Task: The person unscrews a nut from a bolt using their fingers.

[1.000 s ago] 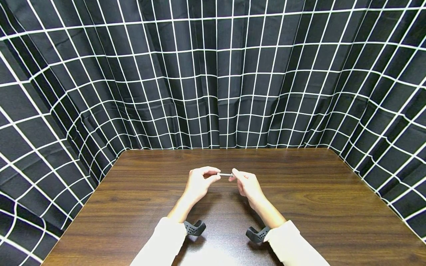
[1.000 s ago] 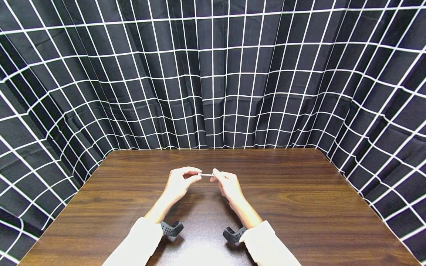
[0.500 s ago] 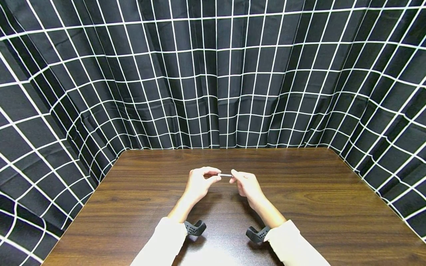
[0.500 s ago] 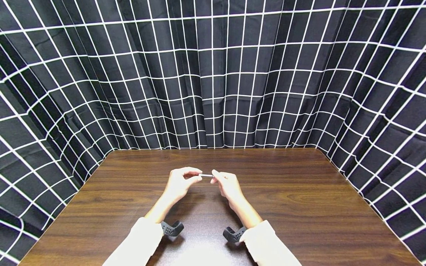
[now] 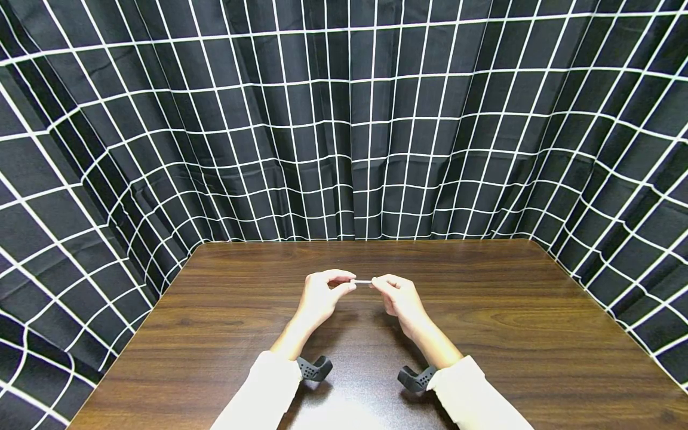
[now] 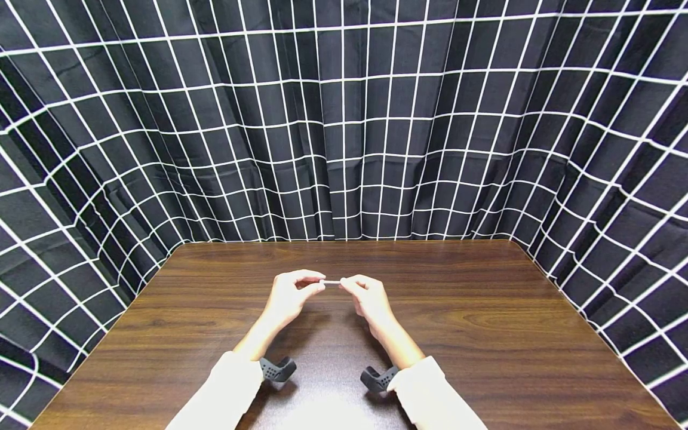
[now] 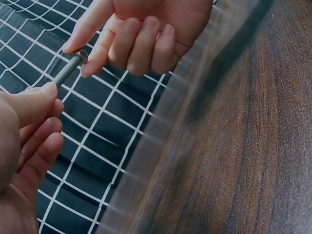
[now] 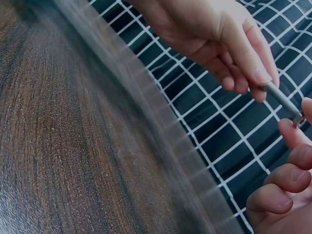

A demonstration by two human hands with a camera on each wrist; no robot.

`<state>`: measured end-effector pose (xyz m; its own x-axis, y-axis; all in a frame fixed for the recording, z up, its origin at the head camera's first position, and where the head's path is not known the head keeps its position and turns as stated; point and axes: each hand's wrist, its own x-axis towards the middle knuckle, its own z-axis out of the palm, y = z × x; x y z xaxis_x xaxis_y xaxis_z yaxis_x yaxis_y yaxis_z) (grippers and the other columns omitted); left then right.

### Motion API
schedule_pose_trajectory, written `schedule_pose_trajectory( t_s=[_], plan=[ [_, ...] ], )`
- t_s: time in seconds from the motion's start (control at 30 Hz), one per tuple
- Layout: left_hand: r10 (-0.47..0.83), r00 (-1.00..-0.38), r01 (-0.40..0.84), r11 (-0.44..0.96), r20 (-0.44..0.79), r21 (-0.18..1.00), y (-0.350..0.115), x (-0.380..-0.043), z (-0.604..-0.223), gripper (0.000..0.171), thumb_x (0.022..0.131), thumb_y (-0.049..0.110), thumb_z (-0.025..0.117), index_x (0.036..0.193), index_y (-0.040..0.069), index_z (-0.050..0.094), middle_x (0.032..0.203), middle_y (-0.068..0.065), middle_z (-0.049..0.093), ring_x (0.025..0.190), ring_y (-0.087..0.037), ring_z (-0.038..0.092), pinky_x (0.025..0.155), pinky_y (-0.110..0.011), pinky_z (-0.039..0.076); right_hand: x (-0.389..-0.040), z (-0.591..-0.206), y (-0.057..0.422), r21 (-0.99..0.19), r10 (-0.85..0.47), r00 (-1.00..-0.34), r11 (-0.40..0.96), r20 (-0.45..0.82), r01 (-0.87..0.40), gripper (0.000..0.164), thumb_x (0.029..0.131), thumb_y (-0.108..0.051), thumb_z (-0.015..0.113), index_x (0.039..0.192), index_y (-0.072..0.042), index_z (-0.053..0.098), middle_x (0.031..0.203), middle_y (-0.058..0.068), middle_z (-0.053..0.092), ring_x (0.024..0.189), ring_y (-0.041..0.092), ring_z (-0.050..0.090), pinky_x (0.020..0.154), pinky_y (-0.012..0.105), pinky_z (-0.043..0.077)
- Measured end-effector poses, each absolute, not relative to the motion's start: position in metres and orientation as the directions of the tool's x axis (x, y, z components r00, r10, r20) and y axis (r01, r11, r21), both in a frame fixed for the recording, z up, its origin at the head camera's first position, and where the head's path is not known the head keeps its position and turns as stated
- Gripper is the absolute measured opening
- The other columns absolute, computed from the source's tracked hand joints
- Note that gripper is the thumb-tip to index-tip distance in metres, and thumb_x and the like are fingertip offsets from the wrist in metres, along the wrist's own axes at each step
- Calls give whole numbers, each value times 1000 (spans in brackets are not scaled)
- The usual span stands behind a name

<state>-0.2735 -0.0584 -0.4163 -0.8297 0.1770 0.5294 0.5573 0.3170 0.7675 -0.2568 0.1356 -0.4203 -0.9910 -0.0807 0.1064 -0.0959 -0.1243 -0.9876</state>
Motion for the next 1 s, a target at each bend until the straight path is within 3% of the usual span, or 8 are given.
schedule_pose_trajectory(
  t_s=[0.13, 0.2, 0.37, 0.53, 0.7, 1.0],
  plan=[
    [180, -827, 561, 310, 532, 767, -59, -274, -416, 15, 81, 10, 77, 96, 9, 76, 87, 2, 74, 75, -9, 67, 67, -26, 52, -257, -420, 136, -983, -83, -989, -149, 119, -106, 8, 93, -8, 64, 87, -11, 69, 50, -6, 32, 41, 6, 24, 40, 21, 19],
    [177, -829, 558, 308, 530, 770, -60, -274, -416, 15, 81, 10, 77, 96, 9, 76, 87, 2, 74, 75, -9, 67, 67, -26, 52, -256, -420, 136, -982, -77, -989, -156, 123, -110, 5, 92, -7, 65, 92, -4, 69, 51, -6, 32, 41, 7, 24, 40, 21, 19],
    [169, -838, 545, 316, 519, 777, -60, -275, -416, 15, 82, 12, 78, 96, 11, 76, 87, 4, 74, 75, -7, 66, 66, -25, 51, -253, -416, 136, -982, -81, -987, -141, 141, -129, 25, 90, -6, 66, 106, 13, 61, 53, -7, 34, 42, 6, 25, 41, 20, 20],
    [167, -838, 544, 326, 519, 773, -61, -274, -416, 14, 82, 12, 77, 96, 11, 76, 87, 4, 74, 74, -7, 66, 66, -26, 51, -244, -401, 134, -984, -105, -983, -109, 150, -139, 27, 91, -1, 64, 110, 17, 59, 53, -7, 36, 41, 4, 26, 41, 20, 21],
    [165, -843, 537, 333, 513, 775, -61, -275, -417, 14, 83, 12, 76, 97, 10, 76, 87, 2, 74, 74, -9, 66, 65, -27, 51, -239, -394, 132, -984, -75, -982, -45, 174, -171, 26, 89, 0, 65, 109, 16, 61, 53, -6, 37, 41, 3, 28, 42, 19, 23],
    [170, -855, 519, 333, 491, 787, -62, -278, -419, 15, 82, 10, 77, 98, 8, 76, 87, 2, 74, 77, -9, 66, 68, -27, 51, -259, -423, 135, -964, 0, -965, 46, 261, -261, 23, 86, -5, 72, 106, 6, 69, 53, -5, 37, 45, 6, 28, 42, 21, 21]
  ],
)
